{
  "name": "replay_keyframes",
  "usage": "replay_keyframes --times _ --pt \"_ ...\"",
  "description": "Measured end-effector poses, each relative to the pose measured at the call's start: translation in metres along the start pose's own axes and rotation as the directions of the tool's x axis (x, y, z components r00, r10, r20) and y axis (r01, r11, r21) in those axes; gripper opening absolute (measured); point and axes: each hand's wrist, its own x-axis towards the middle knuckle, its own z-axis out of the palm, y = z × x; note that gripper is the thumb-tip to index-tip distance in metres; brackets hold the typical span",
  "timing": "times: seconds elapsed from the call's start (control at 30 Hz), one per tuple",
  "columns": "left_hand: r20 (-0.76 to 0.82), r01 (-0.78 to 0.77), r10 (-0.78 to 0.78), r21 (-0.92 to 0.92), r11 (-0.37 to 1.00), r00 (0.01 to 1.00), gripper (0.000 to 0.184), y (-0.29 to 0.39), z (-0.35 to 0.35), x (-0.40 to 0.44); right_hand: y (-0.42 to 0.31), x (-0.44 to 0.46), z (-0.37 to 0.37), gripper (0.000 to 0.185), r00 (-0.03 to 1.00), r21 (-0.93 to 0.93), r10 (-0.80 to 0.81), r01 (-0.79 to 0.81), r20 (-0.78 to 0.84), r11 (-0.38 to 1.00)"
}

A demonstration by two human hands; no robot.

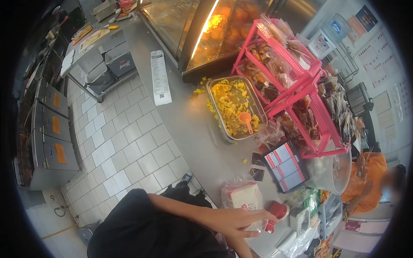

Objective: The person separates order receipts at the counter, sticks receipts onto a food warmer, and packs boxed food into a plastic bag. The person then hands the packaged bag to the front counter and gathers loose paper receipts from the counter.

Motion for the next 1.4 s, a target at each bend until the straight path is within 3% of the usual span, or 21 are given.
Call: replay_keyframes --times 0.2,0.27,0.33,0.4,0.47,0.53,0.6,0.67,0.7,0.77,0.8,0.87,0.9,0.93,1.0,1.07,1.1,1.17,1.2,1.3,1.4 --pt "-0.038 -0.137 0.144 0.147 0.980 0.989 0.045 -0.009 -0.001 0.008 -0.012 -0.017 -0.030 0.041 0.950 0.079 -0.180 0.205 -0.255 0.976" --pt "-0.062 -0.030 0.031 0.021 0.999 0.998 0.044 0.011 -0.011 0.010 -0.012 -0.041 -0.057 0.063 0.994 0.450 0.098 -0.106 0.041 0.887" --pt "-0.108 -0.070 0.069 -0.008 0.997 0.992 0.043 0.003 -0.010 0.019 -0.024 -0.061 -0.084 0.013 0.974 0.044 -0.192 0.198 -0.120 0.979" --pt "-0.196 -0.040 0.063 0.117 0.992 0.979 0.043 0.003 -0.015 0.025 -0.005 -0.095 -0.128 0.014 0.956 -0.172 0.080 -0.032 0.281 0.985" --pt "-0.236 -0.031 0.047 0.073 0.997 0.971 0.041 0.022 -0.021 0.029 -0.020 -0.119 -0.173 0.008 0.972 -0.124 0.108 -0.136 -0.210 0.983" --pt "-0.198 0.031 -0.016 0.074 0.997 0.980 0.039 0.030 -0.024 0.035 -0.043 -0.117 -0.191 0.008 0.974 -0.233 0.096 -0.144 -0.205 0.962" --pt "-0.105 0.061 -0.027 0.341 0.938 0.994 0.040 0.042 -0.031 0.036 -0.052 -0.118 -0.181 0.010 0.946 -0.160 0.134 -0.187 -0.294 0.969" --pt "0.181 -0.271 0.276 0.902 0.337 0.944 0.040 0.055 -0.037 0.033 -0.050 -0.121 -0.172 0.013 0.907 -0.067 0.196 -0.237 -0.374 0.969" --pt "0.177 -0.174 0.003 0.962 0.212 0.984 0.046 0.071 -0.037 0.028 -0.044 -0.121 -0.168 0.014 0.921 -0.188 0.093 -0.175 -0.379 0.966" --pt "0.148 -0.247 0.506 0.960 0.135 0.850 0.049 0.086 -0.037 0.009 -0.032 -0.124 -0.165 0.019 0.925 -0.199 -0.046 -0.032 -0.377 0.979" --pt "0.162 -0.266 0.497 0.953 0.144 0.852 0.049 0.090 -0.042 -0.004 -0.026 -0.130 -0.161 0.019 0.922 -0.181 -0.025 -0.049 -0.386 0.982" --pt "0.059 -0.185 0.202 0.699 0.691 0.978 0.075 0.086 -0.052 -0.021 -0.011 -0.146 -0.145 0.087 0.887 0.095 0.112 -0.077 -0.449 0.992" --pt "0.077 -0.192 0.194 0.697 0.691 0.978 0.075 0.064 -0.054 -0.017 0.032 -0.152 -0.119 0.106 0.884 0.122 0.125 -0.077 -0.450 0.989" --pt "0.023 -0.069 0.074 0.697 0.714 0.997 0.089 0.025 -0.054 -0.013 0.053 -0.144 -0.089 0.088 0.841 0.384 0.344 -0.180 -0.417 0.905" --pt "-0.001 0.056 -0.070 0.602 0.796 0.998 0.109 -0.043 -0.041 -0.008 0.085 -0.102 -0.037 0.067 0.825 0.386 0.291 -0.096 -0.485 0.917" --pt "0.104 0.030 -0.091 0.483 0.875 0.990 0.115 -0.095 -0.014 0.012 0.095 -0.052 0.006 0.044 0.731 0.042 0.186 -0.210 -0.657 0.977" --pt "0.116 -0.021 -0.045 0.516 0.857 0.992 0.111 -0.117 0.005 0.024 0.055 -0.030 -0.029 0.046 0.790 0.297 0.267 -0.112 -0.552 0.948" --pt "0.182 -0.100 0.004 0.522 0.847 0.983 0.106 -0.150 0.027 0.034 0.067 -0.017 0.013 0.018 0.677 0.666 0.441 0.099 -0.590 0.739" --pt "0.146 -0.058 -0.018 0.498 0.865 0.989 0.092 -0.163 0.030 0.034 0.067 -0.016 0.013 0.019 0.686 0.523 0.435 -0.092 -0.583 0.847" --pt "0.223 -0.035 -0.070 0.434 0.900 0.972 0.062 -0.172 0.015 0.038 0.046 -0.048 -0.030 0.031 0.713 0.717 0.478 0.050 -0.513 0.696" --pt "0.316 -0.038 -0.104 0.412 0.911 0.943 0.038 -0.144 0.011 0.046 0.049 -0.081 -0.038 0.059 0.887 0.892 0.345 0.144 -0.308 0.428"
